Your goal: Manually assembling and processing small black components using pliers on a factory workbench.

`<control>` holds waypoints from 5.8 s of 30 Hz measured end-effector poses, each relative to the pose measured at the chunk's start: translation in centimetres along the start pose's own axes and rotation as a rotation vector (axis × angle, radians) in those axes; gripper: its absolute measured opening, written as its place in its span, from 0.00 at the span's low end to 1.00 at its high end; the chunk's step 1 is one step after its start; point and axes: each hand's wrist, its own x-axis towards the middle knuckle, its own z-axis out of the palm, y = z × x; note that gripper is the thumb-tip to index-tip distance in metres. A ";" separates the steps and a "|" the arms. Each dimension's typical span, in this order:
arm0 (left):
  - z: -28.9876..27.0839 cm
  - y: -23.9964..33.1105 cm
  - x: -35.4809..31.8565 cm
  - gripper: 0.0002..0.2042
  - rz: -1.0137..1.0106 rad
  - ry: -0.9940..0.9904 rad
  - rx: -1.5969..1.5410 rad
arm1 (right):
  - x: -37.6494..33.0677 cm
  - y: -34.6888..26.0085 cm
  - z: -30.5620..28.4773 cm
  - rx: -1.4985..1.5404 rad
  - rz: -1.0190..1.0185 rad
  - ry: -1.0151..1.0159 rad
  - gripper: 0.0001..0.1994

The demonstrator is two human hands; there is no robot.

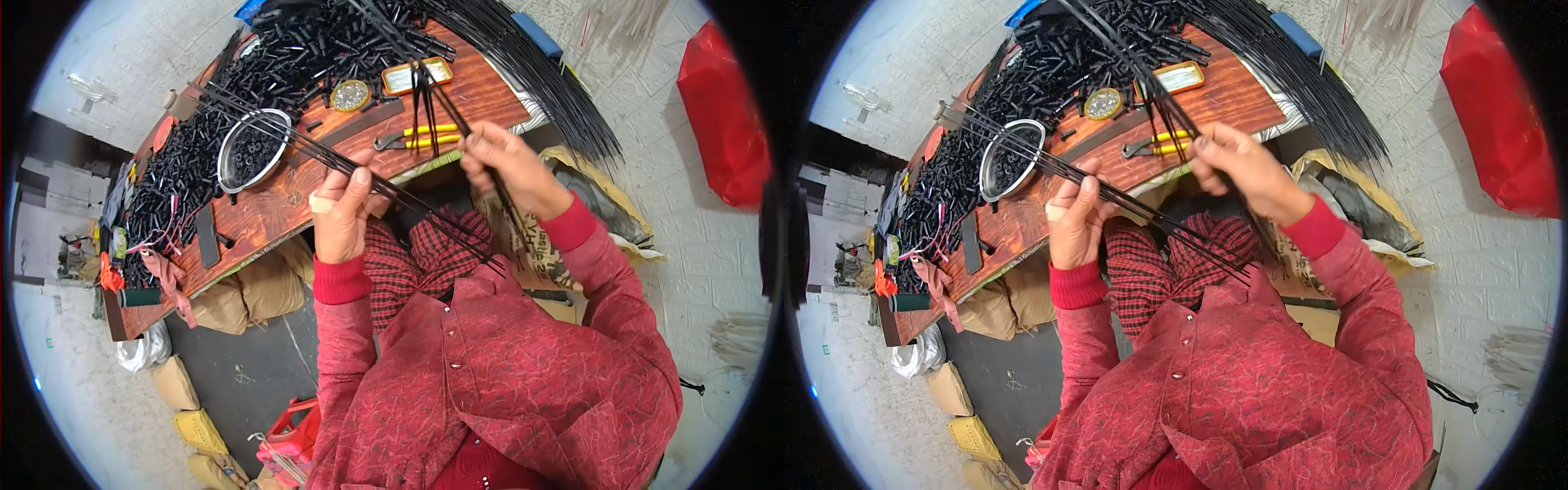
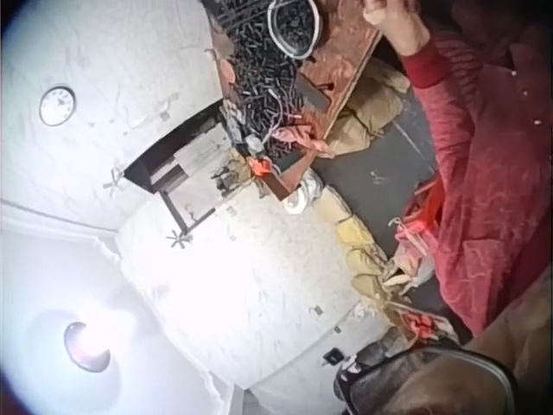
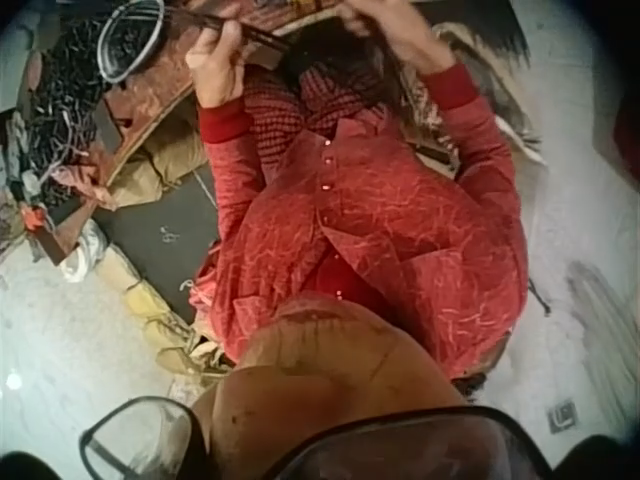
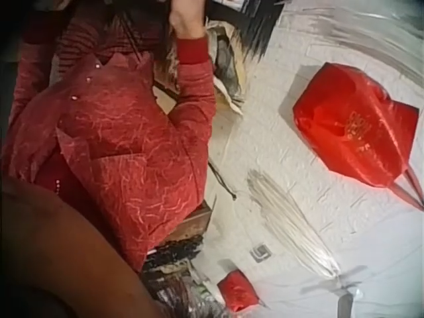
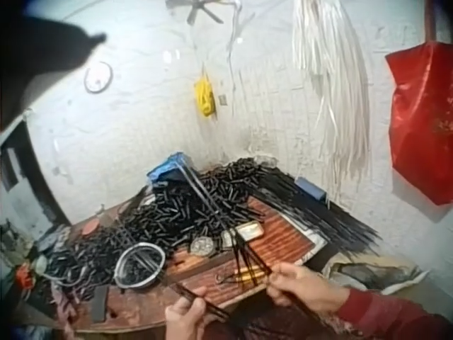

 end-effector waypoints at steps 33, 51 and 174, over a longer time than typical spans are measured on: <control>1.3 0.7 -0.4 0.18 0.138 0.110 0.139 | -1.9 -2.6 2.6 -0.283 -0.132 0.100 0.15; 2.4 1.0 -1.9 0.16 0.092 0.153 0.039 | -2.6 -1.2 4.6 -0.204 -0.042 0.040 0.11; 3.6 -0.7 -0.4 0.13 0.196 0.275 0.101 | 14.6 -4.6 -17.7 -1.622 -0.240 0.681 0.25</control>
